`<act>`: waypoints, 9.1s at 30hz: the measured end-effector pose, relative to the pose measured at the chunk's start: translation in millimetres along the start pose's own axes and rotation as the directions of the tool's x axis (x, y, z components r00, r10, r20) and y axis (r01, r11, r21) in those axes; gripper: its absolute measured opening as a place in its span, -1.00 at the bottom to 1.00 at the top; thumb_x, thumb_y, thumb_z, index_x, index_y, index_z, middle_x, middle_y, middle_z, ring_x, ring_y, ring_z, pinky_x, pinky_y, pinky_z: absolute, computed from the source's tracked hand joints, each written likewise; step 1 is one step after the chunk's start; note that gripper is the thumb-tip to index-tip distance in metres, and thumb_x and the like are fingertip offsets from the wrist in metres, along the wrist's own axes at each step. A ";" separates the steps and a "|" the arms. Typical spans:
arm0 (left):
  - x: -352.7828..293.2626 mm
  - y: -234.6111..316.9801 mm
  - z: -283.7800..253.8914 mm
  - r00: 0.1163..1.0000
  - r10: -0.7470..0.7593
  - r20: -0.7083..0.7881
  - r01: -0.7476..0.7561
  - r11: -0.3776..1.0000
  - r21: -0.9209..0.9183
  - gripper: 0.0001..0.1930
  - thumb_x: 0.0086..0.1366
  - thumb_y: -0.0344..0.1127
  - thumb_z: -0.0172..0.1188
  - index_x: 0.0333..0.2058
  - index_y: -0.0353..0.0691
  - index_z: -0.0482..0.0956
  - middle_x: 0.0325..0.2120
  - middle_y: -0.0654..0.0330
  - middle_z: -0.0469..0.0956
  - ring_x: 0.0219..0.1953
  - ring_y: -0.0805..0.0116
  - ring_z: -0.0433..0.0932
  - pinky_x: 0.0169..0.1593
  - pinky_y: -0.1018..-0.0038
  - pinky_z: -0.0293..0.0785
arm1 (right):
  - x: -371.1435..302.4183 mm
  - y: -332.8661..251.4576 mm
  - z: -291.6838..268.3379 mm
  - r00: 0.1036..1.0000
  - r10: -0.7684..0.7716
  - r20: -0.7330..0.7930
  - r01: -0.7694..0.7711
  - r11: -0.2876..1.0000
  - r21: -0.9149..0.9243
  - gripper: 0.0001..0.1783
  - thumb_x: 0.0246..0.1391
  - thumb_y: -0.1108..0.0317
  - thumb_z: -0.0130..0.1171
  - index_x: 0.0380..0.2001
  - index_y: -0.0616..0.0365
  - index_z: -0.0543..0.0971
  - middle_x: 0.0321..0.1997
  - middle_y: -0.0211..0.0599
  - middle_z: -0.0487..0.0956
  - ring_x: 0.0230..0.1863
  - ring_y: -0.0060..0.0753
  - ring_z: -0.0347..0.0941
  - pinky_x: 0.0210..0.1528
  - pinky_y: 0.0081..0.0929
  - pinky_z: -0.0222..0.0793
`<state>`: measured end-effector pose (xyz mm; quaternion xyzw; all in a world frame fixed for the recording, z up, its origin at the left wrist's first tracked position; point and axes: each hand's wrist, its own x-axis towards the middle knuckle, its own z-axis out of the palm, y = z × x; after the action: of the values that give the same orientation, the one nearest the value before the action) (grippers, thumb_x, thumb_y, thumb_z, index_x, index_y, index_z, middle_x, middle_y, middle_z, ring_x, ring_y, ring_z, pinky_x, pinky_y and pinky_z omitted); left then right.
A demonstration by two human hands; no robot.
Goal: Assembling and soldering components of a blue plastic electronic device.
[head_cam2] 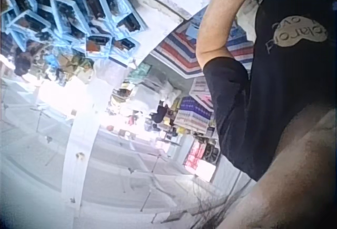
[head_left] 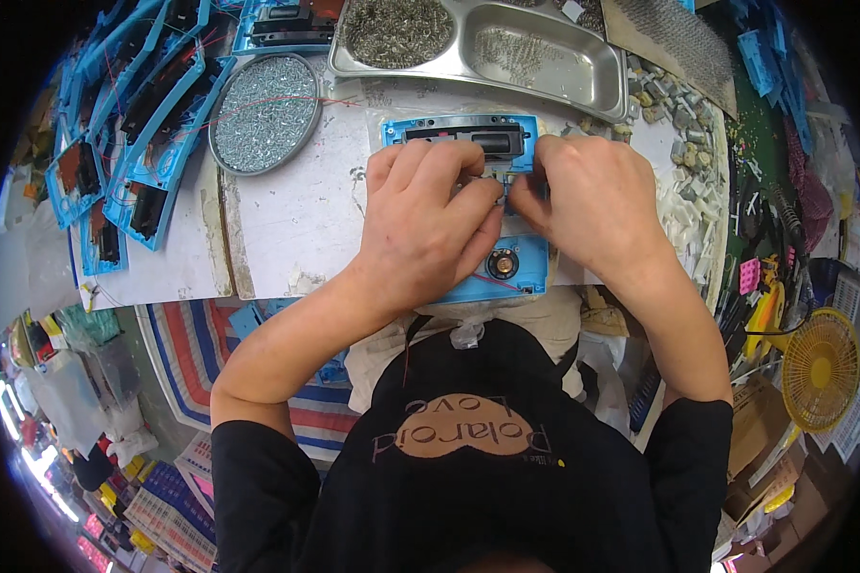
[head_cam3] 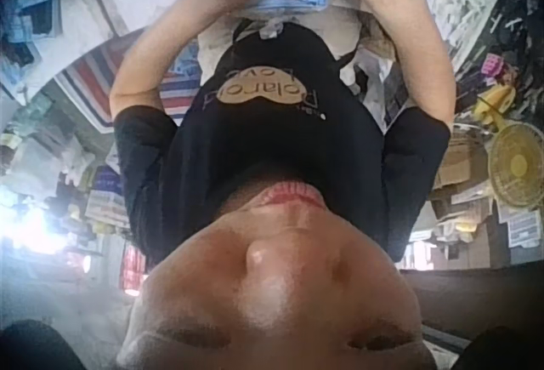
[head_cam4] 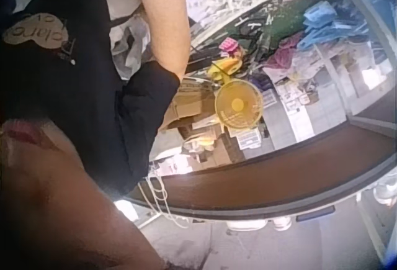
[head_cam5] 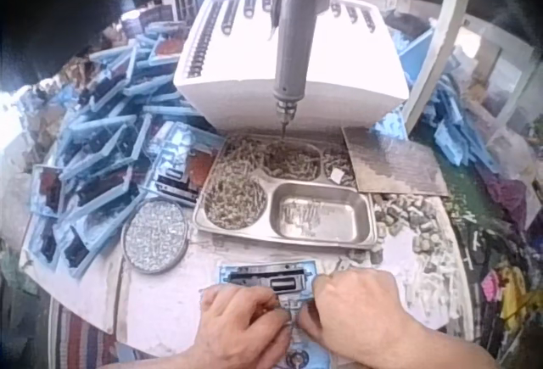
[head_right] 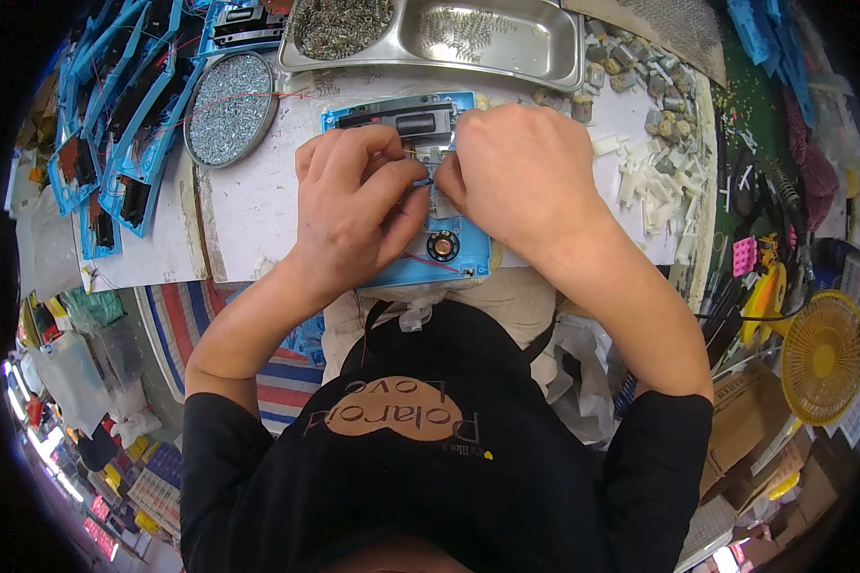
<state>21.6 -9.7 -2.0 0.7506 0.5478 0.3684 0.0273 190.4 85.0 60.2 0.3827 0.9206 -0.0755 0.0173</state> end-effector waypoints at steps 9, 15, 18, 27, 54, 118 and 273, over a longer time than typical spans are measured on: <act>-1.1 0.5 1.1 1.000 -0.002 -0.014 0.002 1.000 0.016 -0.74 0.01 -0.34 0.41 -0.25 -0.11 0.68 -0.19 0.23 0.51 -0.22 0.24 0.49 -0.01 0.25 0.25 | 4.5 -8.8 -5.2 1.000 0.018 0.016 -0.017 0.998 -0.066 -0.72 -0.03 0.18 0.29 -0.52 0.22 0.62 -0.49 -0.05 0.66 -0.43 0.09 0.63 -0.32 -0.08 0.55; 1.1 3.4 3.2 0.999 0.013 0.040 -0.015 0.999 0.035 -0.66 0.04 -0.31 0.40 -0.14 -0.08 0.71 -0.17 0.24 0.50 -0.16 0.24 0.48 0.02 0.21 0.24 | -9.3 -2.2 8.9 0.989 0.131 -0.065 -0.110 0.961 0.255 -0.77 -0.05 0.21 0.29 -0.52 0.18 0.65 -0.52 -0.10 0.65 -0.44 0.05 0.63 -0.34 -0.13 0.53; 2.5 6.2 1.3 0.996 0.006 0.085 -0.011 0.998 0.059 -0.63 0.04 -0.29 0.41 -0.10 -0.06 0.72 -0.16 0.25 0.50 -0.13 0.23 0.47 0.04 0.20 0.23 | -11.3 12.8 26.0 0.977 0.205 -0.058 -0.170 0.915 0.366 -0.75 -0.07 0.21 0.30 -0.53 0.21 0.65 -0.54 -0.10 0.65 -0.47 -0.01 0.62 -0.36 -0.18 0.51; 5.6 9.0 1.6 0.994 0.009 0.109 -0.023 0.992 0.120 -0.65 0.04 -0.30 0.41 -0.12 -0.05 0.74 -0.16 0.26 0.51 -0.11 0.23 0.46 0.11 0.19 0.20 | 9.6 51.6 14.7 0.992 0.090 0.089 -0.100 0.988 0.115 -0.79 -0.10 0.30 0.32 -0.51 0.27 0.65 -0.50 -0.02 0.65 -0.38 0.02 0.64 -0.28 -0.16 0.53; 5.2 7.2 -1.2 0.991 -0.022 0.134 0.019 0.999 0.027 -0.69 0.03 -0.29 0.42 -0.19 -0.11 0.71 -0.16 0.19 0.50 -0.08 0.13 0.46 0.06 0.15 0.24 | -0.2 12.4 38.4 0.999 -0.031 -0.021 0.031 0.999 -0.020 -0.79 -0.06 0.33 0.34 -0.44 0.26 0.59 -0.50 -0.08 0.63 -0.45 -0.13 0.62 -0.36 -0.23 0.53; 15.2 8.9 -6.9 0.965 -0.067 0.255 0.050 0.996 0.073 -0.60 0.00 -0.22 0.43 -0.10 -0.01 0.75 -0.26 0.28 0.43 -0.18 0.26 0.40 -0.03 0.19 0.18 | 102.2 526.6 -65.9 0.340 0.548 -0.765 -0.761 0.637 0.118 -0.58 0.16 -0.03 0.23 -0.19 0.12 0.65 -0.10 0.08 0.65 -0.05 0.22 0.58 -0.02 0.02 0.49; -49.5 -144.3 -91.7 0.804 -0.549 -0.228 0.591 0.778 0.212 -0.82 0.28 -0.29 0.27 -0.32 -0.30 0.64 -0.37 -0.02 0.63 -0.29 -0.04 0.62 -0.19 0.18 0.50 | 205.0 -122.6 51.8 0.670 -0.730 -0.137 0.719 0.684 -0.122 -0.82 0.00 0.20 0.35 -0.40 0.04 0.71 -0.34 -0.44 0.64 -0.08 -0.24 0.50 -0.07 -0.17 0.40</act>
<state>-154.0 -27.2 -25.4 0.5148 0.7952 0.3203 -0.0077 -42.4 135.8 6.0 -0.0095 0.9963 -0.0157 -0.0838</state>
